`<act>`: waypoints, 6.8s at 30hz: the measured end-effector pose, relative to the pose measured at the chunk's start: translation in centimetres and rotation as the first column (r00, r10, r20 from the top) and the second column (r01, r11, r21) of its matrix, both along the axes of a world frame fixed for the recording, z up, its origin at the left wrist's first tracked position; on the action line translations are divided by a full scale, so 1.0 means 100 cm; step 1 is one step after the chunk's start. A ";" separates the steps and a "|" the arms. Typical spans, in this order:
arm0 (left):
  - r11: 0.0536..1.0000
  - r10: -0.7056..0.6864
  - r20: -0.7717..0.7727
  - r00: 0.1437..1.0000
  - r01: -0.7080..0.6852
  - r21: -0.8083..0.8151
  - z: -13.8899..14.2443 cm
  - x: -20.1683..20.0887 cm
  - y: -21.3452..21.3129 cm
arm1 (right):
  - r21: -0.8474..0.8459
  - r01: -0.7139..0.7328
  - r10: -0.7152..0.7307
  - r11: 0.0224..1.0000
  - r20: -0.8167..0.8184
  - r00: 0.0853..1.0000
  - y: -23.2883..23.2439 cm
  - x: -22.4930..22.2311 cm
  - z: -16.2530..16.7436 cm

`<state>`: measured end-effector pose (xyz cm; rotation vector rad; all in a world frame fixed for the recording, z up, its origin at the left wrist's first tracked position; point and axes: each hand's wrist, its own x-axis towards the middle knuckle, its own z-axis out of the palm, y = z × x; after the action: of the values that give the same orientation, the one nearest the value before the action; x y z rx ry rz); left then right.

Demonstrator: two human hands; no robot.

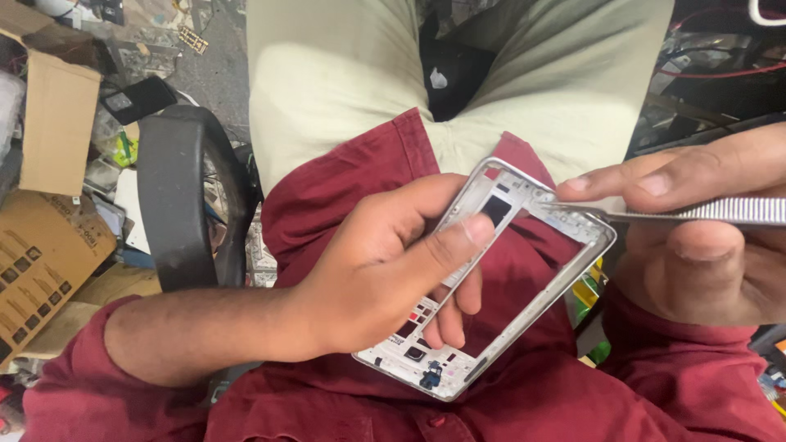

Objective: The person retrieves a white smartphone frame from a shelf and uses tweezers to remove small components from the frame. The person then places the frame on the workbench and picks up a blue-handled tool.

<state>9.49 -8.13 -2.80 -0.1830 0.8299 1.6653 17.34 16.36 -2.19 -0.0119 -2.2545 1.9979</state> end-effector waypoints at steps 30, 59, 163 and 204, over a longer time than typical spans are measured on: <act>0.985 -0.014 -0.869 0.495 -0.142 -0.097 0.004 -0.004 -0.006 | -0.286 0.048 -0.072 0.957 -0.073 0.995 0.065 0.040 -0.067; 0.749 -0.663 -0.747 0.045 0.027 -0.662 -0.019 -0.015 -0.003 | -0.002 -0.256 0.255 0.967 -0.090 0.963 -0.004 0.021 -0.070; 0.542 -0.827 -0.533 -0.180 0.000 -0.841 -0.007 0.009 0.032 | -0.015 -0.296 0.297 0.955 0.067 0.953 0.009 0.026 -0.064; 0.859 -0.485 -0.851 0.201 -0.075 -0.507 -0.028 -0.006 0.000 | -0.524 0.196 0.080 0.829 0.458 0.885 0.019 0.043 -0.095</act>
<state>8.88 -8.15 -5.58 0.7908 2.1338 1.1043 21.64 18.25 -11.65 -0.6809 -1.7252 2.7752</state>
